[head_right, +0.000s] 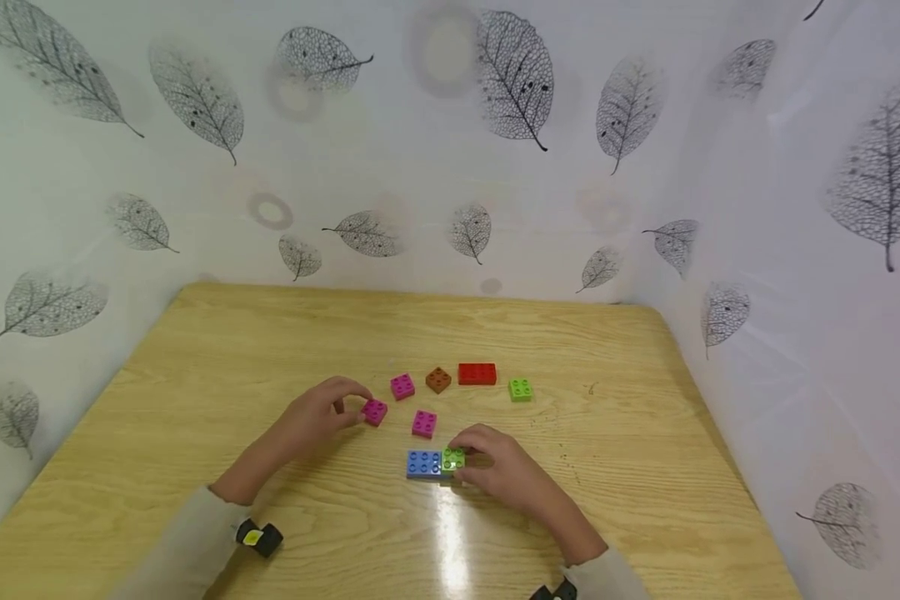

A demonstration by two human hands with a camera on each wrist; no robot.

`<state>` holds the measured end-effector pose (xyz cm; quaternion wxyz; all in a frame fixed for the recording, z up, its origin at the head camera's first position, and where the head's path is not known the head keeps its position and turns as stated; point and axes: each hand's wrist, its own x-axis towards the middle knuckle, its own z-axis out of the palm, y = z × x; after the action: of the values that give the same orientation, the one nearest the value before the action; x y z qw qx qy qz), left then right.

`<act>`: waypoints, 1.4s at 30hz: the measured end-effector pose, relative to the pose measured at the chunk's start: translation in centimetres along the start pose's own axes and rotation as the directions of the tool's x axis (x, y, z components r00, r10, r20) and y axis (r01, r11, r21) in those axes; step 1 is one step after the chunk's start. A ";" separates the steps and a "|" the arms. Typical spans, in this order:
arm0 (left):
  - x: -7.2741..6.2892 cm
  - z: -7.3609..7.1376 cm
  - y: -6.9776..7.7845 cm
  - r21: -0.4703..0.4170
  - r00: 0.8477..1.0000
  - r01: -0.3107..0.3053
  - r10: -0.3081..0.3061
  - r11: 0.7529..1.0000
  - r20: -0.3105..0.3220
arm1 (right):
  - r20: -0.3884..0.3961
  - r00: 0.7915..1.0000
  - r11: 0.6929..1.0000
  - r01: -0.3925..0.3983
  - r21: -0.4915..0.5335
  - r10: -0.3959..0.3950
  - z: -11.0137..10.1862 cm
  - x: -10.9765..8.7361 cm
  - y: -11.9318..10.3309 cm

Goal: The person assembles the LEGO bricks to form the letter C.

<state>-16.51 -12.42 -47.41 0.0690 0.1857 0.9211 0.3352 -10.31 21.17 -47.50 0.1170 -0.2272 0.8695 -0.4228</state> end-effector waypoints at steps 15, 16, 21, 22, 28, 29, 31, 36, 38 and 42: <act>1.6 0.3 -0.9 -0.025 0.993 -0.001 0.004 1.000 0.119 | 0.013 1.000 1.000 -0.006 0.014 0.006 0.0 -0.1 0.2; 1.6 0.3 -0.8 -0.025 0.993 0.002 0.001 1.000 0.120 | 0.013 1.000 1.000 -0.007 0.013 0.007 0.0 -0.1 0.2; 1.7 0.3 -0.7 -0.060 0.991 0.019 -0.011 0.998 0.131 | 0.011 1.000 1.000 -0.003 0.014 0.003 0.1 -0.1 0.2; 1.7 0.3 -0.7 -0.069 0.991 0.020 -0.010 0.997 0.134 | 0.009 1.000 1.000 -0.002 0.011 0.002 0.1 -0.1 0.2; 1.8 0.4 -0.8 -0.092 0.989 -0.003 0.016 0.996 0.149 | -0.003 1.000 1.000 0.001 0.009 -0.001 0.0 -0.1 0.1; 1.8 0.5 -0.8 -0.086 0.989 -0.006 0.019 0.996 0.149 | -0.003 1.000 1.000 0.000 0.010 0.000 0.0 -0.1 0.1; 1.8 0.6 -0.8 -0.065 0.989 -0.011 0.020 0.998 0.145 | -0.003 1.000 1.000 -0.001 0.010 0.001 0.0 -0.1 0.0; 1.4 0.8 -0.4 -0.034 0.992 -0.016 0.020 0.999 0.126 | -0.007 1.000 1.000 0.016 0.000 -0.016 0.1 -0.1 0.1; 1.1 0.9 -0.2 -0.027 0.992 -0.023 0.026 0.999 0.120 | -0.010 1.000 1.000 0.029 -0.004 -0.029 0.1 -0.1 0.1; 0.4 1.3 0.2 -0.016 0.992 -0.055 0.057 0.998 0.109 | -0.012 0.999 0.999 0.045 -0.005 -0.045 0.1 -0.1 0.2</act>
<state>-16.44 -11.32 -48.29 0.1111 0.2291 0.9081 0.3325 -10.25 21.27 -47.75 0.1015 -0.2445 0.8659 -0.4244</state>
